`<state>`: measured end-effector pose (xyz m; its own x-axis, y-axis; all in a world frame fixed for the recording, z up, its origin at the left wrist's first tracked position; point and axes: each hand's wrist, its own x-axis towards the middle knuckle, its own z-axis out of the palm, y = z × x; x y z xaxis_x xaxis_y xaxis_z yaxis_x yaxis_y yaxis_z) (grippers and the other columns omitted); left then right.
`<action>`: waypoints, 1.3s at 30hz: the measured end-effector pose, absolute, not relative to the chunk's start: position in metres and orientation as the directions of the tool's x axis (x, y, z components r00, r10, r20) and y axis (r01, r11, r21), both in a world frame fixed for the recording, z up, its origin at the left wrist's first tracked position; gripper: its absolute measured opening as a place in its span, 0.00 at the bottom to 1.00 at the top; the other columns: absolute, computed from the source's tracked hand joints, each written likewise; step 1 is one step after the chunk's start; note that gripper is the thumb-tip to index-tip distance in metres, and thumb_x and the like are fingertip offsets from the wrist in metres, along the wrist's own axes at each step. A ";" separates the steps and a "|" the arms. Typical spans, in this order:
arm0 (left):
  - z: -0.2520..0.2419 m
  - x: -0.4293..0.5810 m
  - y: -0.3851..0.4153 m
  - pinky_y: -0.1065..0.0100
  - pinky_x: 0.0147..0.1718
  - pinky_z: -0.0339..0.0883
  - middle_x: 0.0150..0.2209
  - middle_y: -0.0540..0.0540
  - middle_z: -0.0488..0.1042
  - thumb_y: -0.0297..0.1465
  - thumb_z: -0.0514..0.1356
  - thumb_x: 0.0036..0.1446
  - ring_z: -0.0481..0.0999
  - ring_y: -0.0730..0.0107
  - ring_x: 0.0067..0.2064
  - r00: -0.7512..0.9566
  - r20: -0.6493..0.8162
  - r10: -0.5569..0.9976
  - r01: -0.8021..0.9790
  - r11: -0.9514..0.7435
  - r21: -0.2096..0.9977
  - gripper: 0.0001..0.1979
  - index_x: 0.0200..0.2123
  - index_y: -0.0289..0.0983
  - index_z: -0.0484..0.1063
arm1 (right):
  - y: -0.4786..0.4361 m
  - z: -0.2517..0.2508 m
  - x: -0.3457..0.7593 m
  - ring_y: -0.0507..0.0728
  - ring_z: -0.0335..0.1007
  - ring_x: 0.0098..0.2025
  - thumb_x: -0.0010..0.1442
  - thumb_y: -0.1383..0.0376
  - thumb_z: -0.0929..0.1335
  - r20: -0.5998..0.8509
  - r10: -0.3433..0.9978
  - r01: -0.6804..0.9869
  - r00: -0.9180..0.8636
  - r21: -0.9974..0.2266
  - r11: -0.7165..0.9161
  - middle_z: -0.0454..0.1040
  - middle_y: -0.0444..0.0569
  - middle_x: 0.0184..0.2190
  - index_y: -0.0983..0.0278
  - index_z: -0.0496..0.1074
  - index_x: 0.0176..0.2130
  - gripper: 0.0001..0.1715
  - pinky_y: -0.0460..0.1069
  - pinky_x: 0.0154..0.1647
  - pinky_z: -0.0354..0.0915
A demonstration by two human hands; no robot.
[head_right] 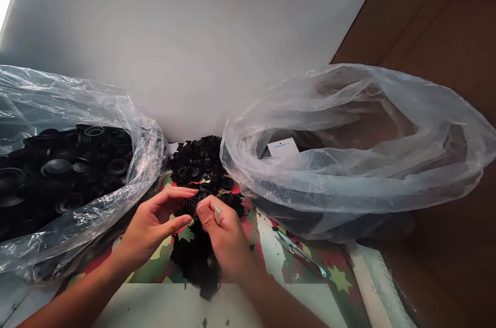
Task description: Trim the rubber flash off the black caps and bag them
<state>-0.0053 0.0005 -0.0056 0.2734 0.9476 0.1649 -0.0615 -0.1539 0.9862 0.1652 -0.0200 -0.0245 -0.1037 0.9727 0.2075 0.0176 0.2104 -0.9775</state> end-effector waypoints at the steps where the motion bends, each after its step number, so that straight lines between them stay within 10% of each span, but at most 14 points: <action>1: -0.005 -0.004 0.000 0.65 0.48 0.73 0.43 0.46 0.83 0.30 0.74 0.50 0.80 0.61 0.46 0.263 0.174 0.949 -0.026 -0.173 0.985 0.14 0.42 0.41 0.82 | -0.020 -0.024 0.165 0.51 0.47 0.24 0.66 0.43 0.63 0.199 0.975 -0.007 -0.102 -0.980 0.200 0.52 0.38 0.22 0.60 0.62 0.27 0.28 0.46 0.24 0.51; 19: -0.010 -0.003 0.001 0.72 0.41 0.74 0.37 0.47 0.84 0.35 0.76 0.47 0.80 0.68 0.40 0.245 0.078 0.966 -0.264 -0.011 0.964 0.13 0.38 0.41 0.84 | -0.027 -0.020 0.169 0.50 0.51 0.26 0.65 0.49 0.67 0.184 0.981 -0.066 -0.055 -0.981 0.180 0.57 0.39 0.23 0.62 0.66 0.26 0.24 0.45 0.25 0.53; 28: -0.002 -0.009 0.000 0.71 0.38 0.74 0.39 0.47 0.82 0.26 0.70 0.52 0.80 0.67 0.39 0.313 0.323 0.893 0.179 -0.390 0.903 0.14 0.43 0.40 0.82 | -0.024 -0.021 0.166 0.50 0.49 0.25 0.65 0.52 0.67 0.226 0.973 -0.015 -0.045 -0.974 0.225 0.56 0.38 0.22 0.62 0.65 0.26 0.21 0.45 0.26 0.53; 39: 0.003 -0.015 0.001 0.70 0.30 0.68 0.28 0.49 0.79 0.26 0.70 0.54 0.75 0.70 0.29 0.241 0.521 0.819 0.217 -0.569 0.793 0.03 0.33 0.39 0.82 | -0.024 -0.021 0.171 0.51 0.55 0.26 0.68 0.45 0.64 0.223 0.975 -0.010 -0.018 -0.975 0.223 0.59 0.40 0.22 0.61 0.74 0.31 0.27 0.47 0.28 0.56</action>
<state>-0.0147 0.0009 0.0033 0.2414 0.8188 0.5209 0.2166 -0.5687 0.7935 0.1713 -0.0245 -0.0214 -0.0183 0.9747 0.2229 -0.0103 0.2228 -0.9748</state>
